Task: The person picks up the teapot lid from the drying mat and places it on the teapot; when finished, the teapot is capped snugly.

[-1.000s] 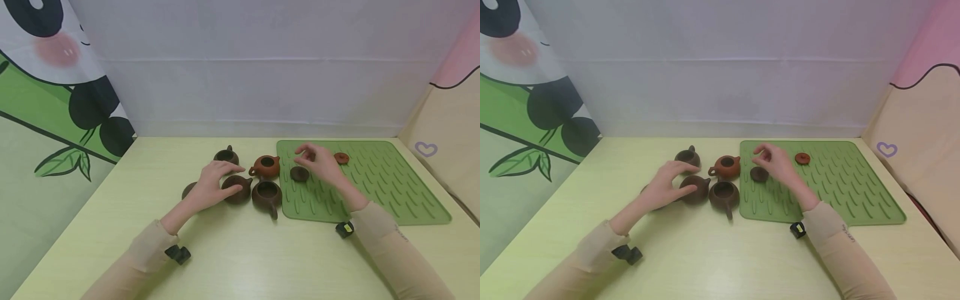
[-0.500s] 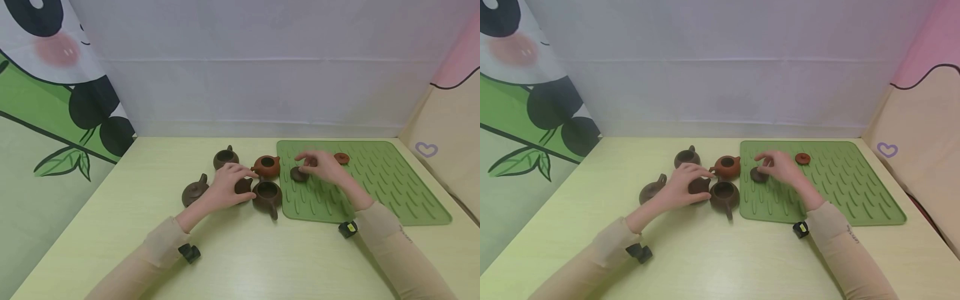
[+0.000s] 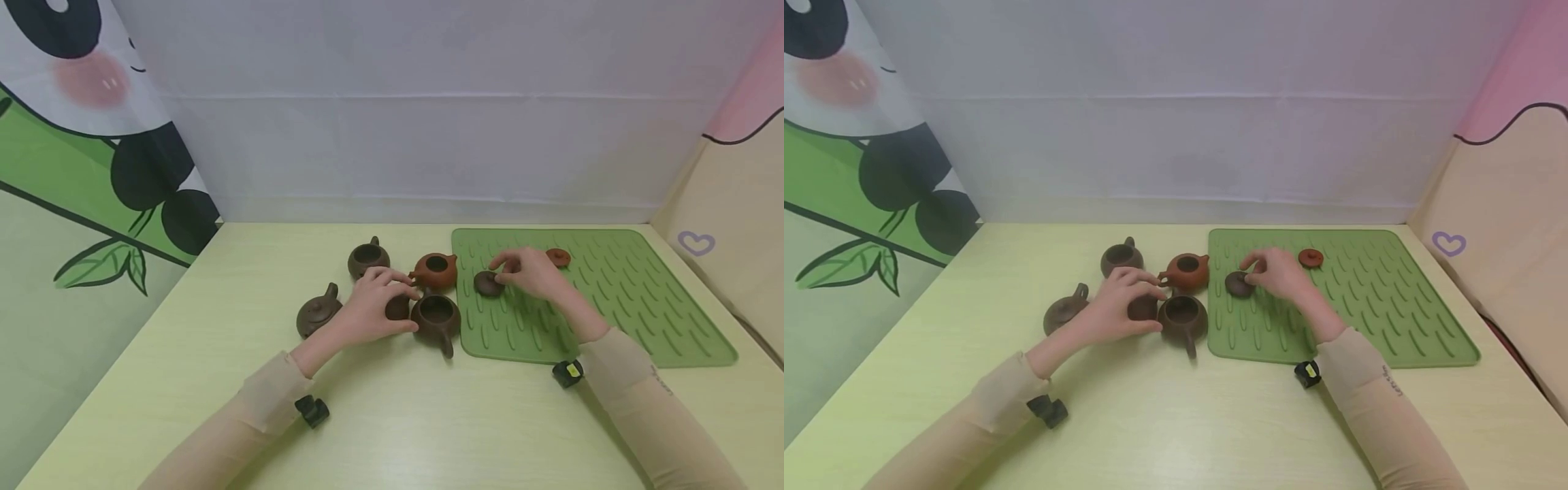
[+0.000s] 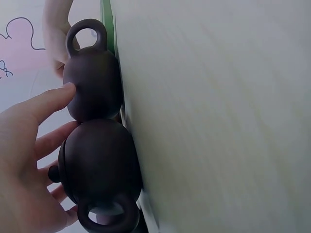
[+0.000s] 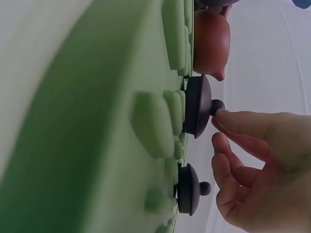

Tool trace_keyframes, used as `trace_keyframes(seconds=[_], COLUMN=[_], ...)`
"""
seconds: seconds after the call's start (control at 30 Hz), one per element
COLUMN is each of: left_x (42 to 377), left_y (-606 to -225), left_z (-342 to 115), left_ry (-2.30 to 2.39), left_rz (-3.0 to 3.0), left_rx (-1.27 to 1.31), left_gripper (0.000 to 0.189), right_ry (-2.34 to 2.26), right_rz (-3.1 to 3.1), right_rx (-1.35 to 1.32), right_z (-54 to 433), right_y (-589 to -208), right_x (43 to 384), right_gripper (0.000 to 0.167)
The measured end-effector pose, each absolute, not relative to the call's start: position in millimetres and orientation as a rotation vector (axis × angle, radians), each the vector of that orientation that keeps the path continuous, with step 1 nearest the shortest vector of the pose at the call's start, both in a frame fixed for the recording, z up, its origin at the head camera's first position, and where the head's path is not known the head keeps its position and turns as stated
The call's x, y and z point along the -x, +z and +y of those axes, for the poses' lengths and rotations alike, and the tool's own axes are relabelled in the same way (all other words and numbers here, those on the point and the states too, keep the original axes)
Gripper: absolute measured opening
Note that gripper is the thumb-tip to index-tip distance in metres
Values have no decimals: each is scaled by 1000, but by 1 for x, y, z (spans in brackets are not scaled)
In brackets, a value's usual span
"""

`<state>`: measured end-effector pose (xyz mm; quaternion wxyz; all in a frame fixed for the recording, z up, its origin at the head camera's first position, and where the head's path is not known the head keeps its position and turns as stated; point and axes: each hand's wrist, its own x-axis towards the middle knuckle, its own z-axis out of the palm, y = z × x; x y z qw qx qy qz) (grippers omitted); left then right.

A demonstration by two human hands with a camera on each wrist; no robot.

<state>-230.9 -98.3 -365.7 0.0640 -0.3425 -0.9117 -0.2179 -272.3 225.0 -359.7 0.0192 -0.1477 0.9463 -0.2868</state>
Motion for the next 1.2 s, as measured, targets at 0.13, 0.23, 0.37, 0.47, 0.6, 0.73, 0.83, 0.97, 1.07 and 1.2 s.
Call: trace_keyframes(seconds=[0.13,0.23,0.37,0.47,0.6,0.73,0.83,0.97,1.07,1.2], left_x=[234,238,242,242,243,243,242,241,241,240], left_y=[-368,-370,-371,-371,-371,-371,-370,-369,-369,-370], left_z=[-97,-97,-98,-98,-98,-98,-97,-97,-97,-97], left_ry=[-646,-637,-655,-673,-691,-689,-679,-676,-681,-697], left_rz=[-2752,-2755,-2771,-2790,-2810,-2812,-2812,-2805,-2797,-2795], left_rx=[1039,1042,1048,1040,1026,1026,1028,1034,1038,1040], left_gripper=[39,38,38,38,39,39,39,39,39,39], right_ry=[-876,-872,-865,-854,-843,-835,-834,-844,-864,-888], right_rz=[2935,2930,2922,2917,2906,2906,2910,2912,2916,2929], right_rx=[443,431,428,431,433,428,420,402,379,356], right_z=[225,224,223,223,222,220,220,219,218,216], right_y=[-360,-359,-359,-358,-358,-357,-356,-355,-354,-352], right_x=[273,273,273,273,273,273,272,271,270,268], right_gripper=[19,18,19,21,23,23,22,22,22,22])
